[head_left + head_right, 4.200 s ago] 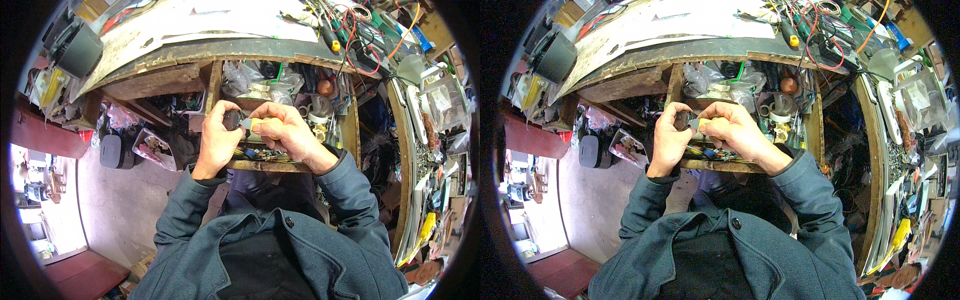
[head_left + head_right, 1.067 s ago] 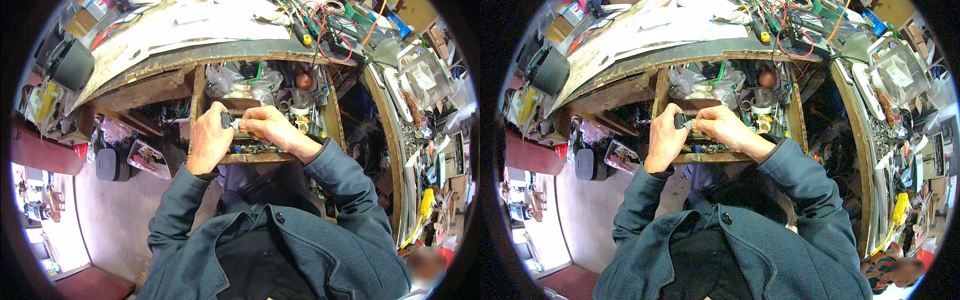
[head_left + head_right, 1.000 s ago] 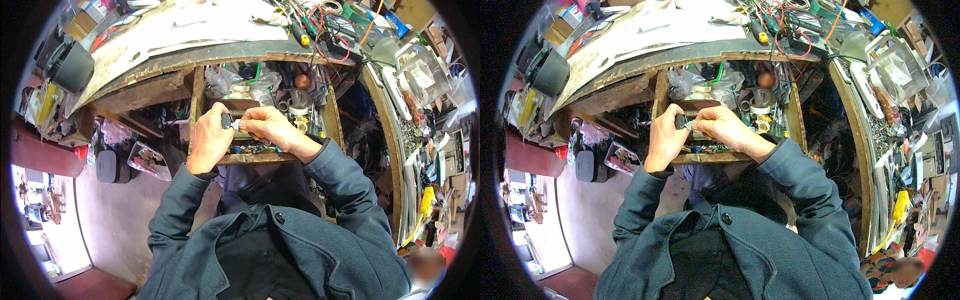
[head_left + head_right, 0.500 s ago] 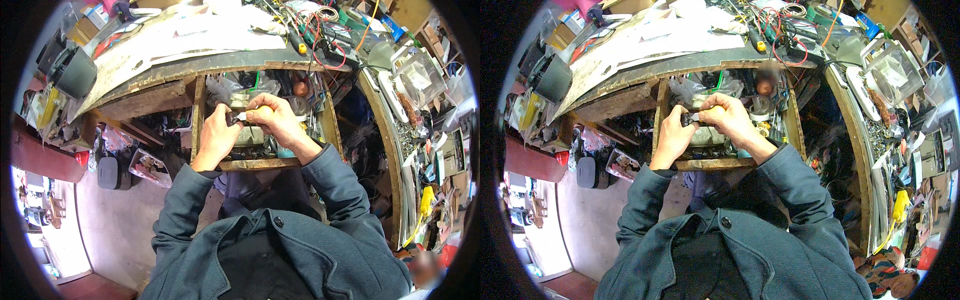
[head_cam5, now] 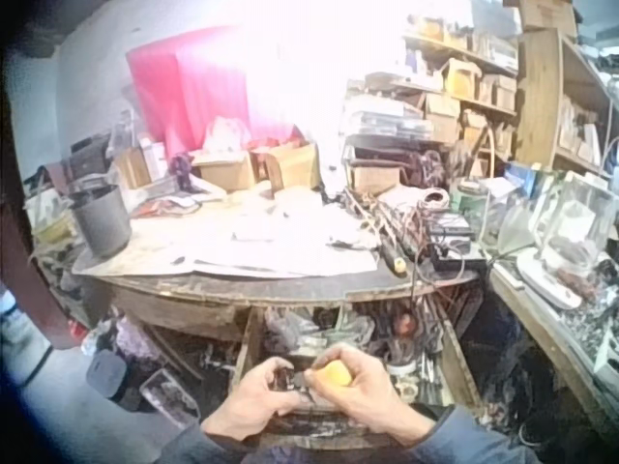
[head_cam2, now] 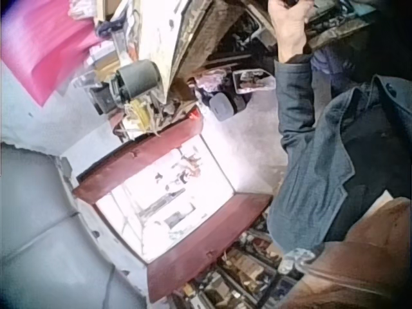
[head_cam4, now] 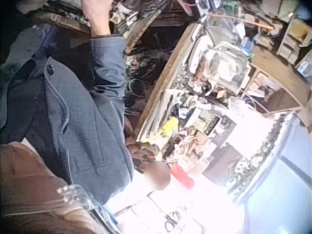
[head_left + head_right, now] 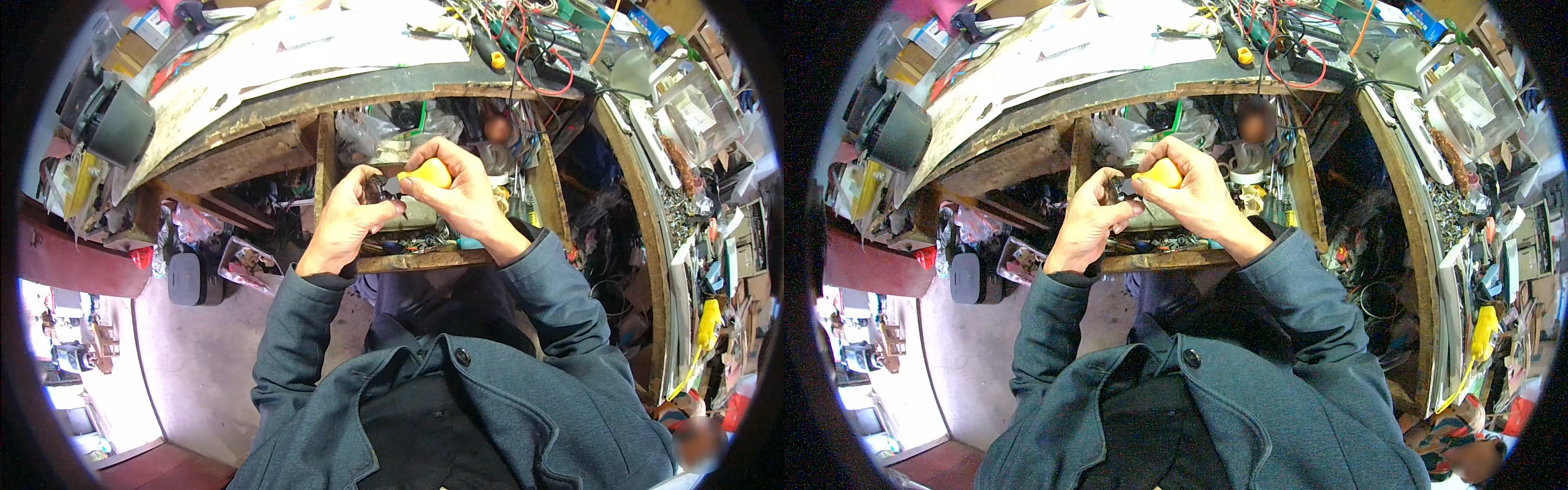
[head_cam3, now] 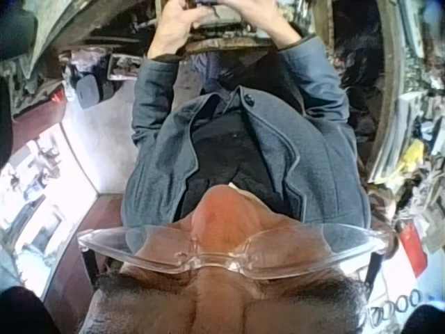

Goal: The person disassembles a small cylindrical electronic component using a screwdriver and pliers, removes a ring, and then handles a yellow-handled tool. The person also reaches for a kettle and a box of small parts on the cluttered workbench.

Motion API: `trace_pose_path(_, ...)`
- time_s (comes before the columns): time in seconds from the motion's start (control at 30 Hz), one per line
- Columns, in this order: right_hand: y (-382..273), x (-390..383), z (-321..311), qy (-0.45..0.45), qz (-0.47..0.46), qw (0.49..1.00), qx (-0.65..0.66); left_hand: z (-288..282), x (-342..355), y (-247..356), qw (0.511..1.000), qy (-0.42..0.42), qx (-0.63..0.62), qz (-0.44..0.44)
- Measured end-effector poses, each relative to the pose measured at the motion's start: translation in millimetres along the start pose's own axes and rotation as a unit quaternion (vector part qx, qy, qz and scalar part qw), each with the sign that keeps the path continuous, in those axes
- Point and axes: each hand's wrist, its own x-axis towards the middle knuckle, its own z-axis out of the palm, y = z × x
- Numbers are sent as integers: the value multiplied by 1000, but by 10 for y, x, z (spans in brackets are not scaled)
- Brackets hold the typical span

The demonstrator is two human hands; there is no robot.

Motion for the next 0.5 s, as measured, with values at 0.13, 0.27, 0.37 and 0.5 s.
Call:
trace_pose_path(0.13, -69, -17, 17, -9, -13, 999, -36, -2, 3, -13, 1000, -4, 6, 6)
trace_pose_path(0.27, -103, -42, 29, -3, -18, 999, -44, -15, 11, -26, 1000, -15, -8, 0)
trace_pose_path(0.37, -128, -53, 40, 12, -45, 997, -68, 11, -5, 0, 1000, -3, 2, 5)
trace_pose_path(0.5, -80, -46, 46, 15, -86, 992, -88, 11, 1, -11, 1000, -1, -6, 1)
